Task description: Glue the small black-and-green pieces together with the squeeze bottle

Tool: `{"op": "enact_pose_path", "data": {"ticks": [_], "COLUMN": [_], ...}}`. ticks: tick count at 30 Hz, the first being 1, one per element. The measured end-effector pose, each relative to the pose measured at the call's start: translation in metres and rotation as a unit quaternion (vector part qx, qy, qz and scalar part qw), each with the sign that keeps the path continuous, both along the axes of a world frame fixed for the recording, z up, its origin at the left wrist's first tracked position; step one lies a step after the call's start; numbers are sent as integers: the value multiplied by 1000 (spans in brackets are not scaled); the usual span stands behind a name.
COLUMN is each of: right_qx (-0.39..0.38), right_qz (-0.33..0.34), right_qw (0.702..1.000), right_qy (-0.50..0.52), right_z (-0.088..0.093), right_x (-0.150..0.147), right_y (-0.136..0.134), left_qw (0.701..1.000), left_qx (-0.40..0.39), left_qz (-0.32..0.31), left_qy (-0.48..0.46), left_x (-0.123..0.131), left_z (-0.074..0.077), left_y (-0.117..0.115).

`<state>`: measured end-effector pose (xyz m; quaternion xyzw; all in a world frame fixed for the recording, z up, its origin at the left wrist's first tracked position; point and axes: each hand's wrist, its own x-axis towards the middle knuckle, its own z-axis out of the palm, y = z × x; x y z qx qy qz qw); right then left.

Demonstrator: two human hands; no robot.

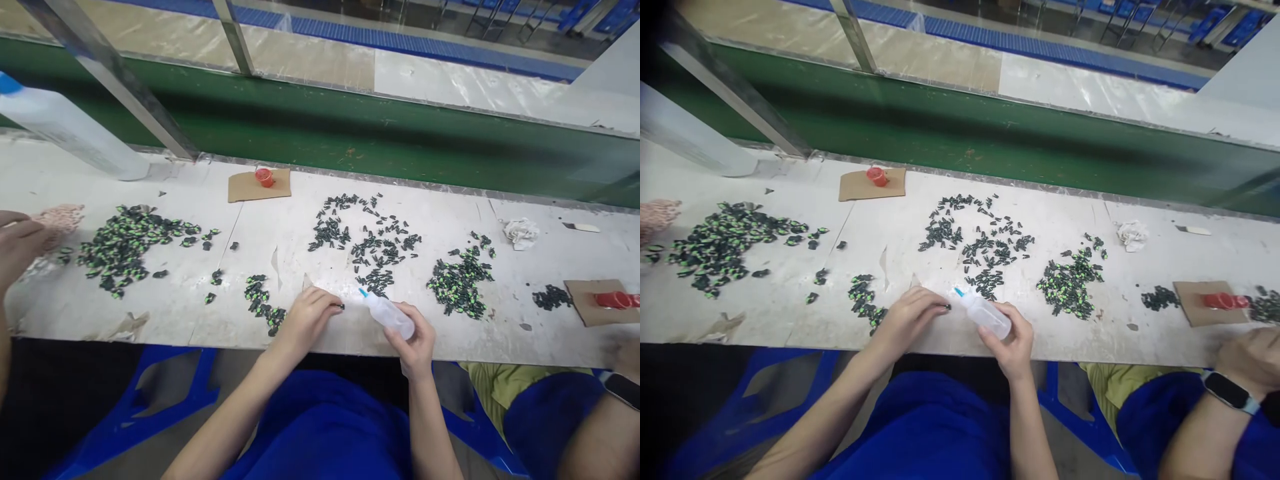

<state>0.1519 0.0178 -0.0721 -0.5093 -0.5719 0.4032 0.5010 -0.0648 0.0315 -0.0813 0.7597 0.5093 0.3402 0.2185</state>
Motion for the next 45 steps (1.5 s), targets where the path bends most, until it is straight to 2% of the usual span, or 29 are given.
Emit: {"op": "enact_pose_path", "data": {"ticks": [2,5,9,12,16,20,45], "right_qx": [-8,-46,-94,-106,-119,-131,-138], "right_qz": [-36,-78,-120,-141,-137,-125,-121], "right_qw": [999,995,988,984,983,983,982], "right_qy": [37,44,20,1,-16,-21,-31], "right_z": [-1,-1,3,5,5,2,1], "right_x": [3,0,-14,-22,-24,-21,-21], "right_y": [-1,1,5,7,8,6,5], "left_qw": [999,997,998,993,984,983,985], "left_qx": [27,37,1,-35,-72,-70,-75], "left_qz": [28,58,45,75,106,112,112], "left_qy": [-4,-16,-50,-84,-122,-129,-110], "left_x": [10,12,9,11,14,15,13], "left_z": [-6,-9,-7,-5,-5,-6,-6], "left_y": [-5,-8,-10,-12,-13,-13,-13]}}
